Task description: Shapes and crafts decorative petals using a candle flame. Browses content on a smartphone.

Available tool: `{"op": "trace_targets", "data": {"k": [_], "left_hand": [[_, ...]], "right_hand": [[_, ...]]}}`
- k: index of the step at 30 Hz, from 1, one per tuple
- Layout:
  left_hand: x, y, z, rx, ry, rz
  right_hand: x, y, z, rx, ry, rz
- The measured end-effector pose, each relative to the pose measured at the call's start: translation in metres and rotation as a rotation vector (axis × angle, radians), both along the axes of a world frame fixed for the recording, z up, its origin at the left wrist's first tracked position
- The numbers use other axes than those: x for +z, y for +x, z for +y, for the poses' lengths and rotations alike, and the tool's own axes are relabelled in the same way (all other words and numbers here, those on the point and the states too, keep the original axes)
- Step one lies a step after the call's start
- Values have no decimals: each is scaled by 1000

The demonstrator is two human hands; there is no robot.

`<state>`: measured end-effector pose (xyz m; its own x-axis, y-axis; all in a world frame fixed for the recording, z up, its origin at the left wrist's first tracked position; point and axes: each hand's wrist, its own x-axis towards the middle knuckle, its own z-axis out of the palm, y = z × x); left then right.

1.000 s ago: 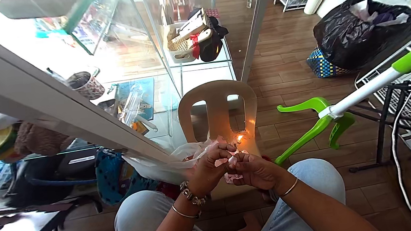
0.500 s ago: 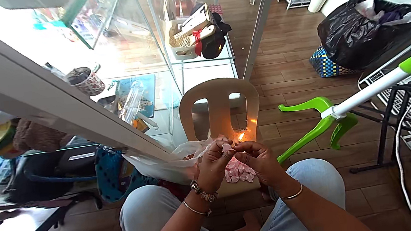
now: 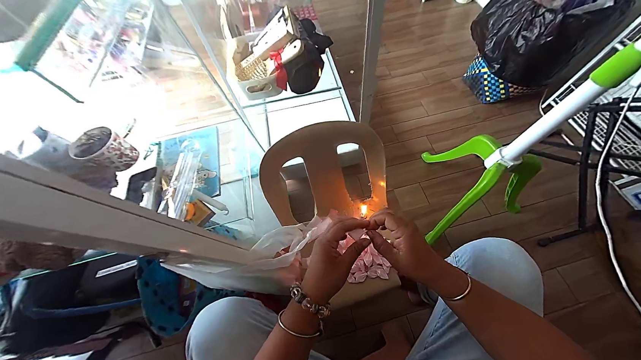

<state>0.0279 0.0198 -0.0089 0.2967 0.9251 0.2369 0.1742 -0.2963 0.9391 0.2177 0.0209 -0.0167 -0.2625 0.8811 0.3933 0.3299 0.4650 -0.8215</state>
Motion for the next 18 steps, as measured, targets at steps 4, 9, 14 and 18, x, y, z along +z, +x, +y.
{"op": "trace_targets", "data": {"k": [4,9,14,18], "left_hand": [[-3,4,-1,16,38,224],[-4,17,-3,24,-38,287],[-22,39,16,77,-336,156],[-53,51,39,166,-534,260]], "right_hand": [[-3,10,-4,-1,5,-109],[-5,20,-10,-40,-40,-134],[15,55,0,-220,-161,108],[27,81,6,-397,-166,293]]}}
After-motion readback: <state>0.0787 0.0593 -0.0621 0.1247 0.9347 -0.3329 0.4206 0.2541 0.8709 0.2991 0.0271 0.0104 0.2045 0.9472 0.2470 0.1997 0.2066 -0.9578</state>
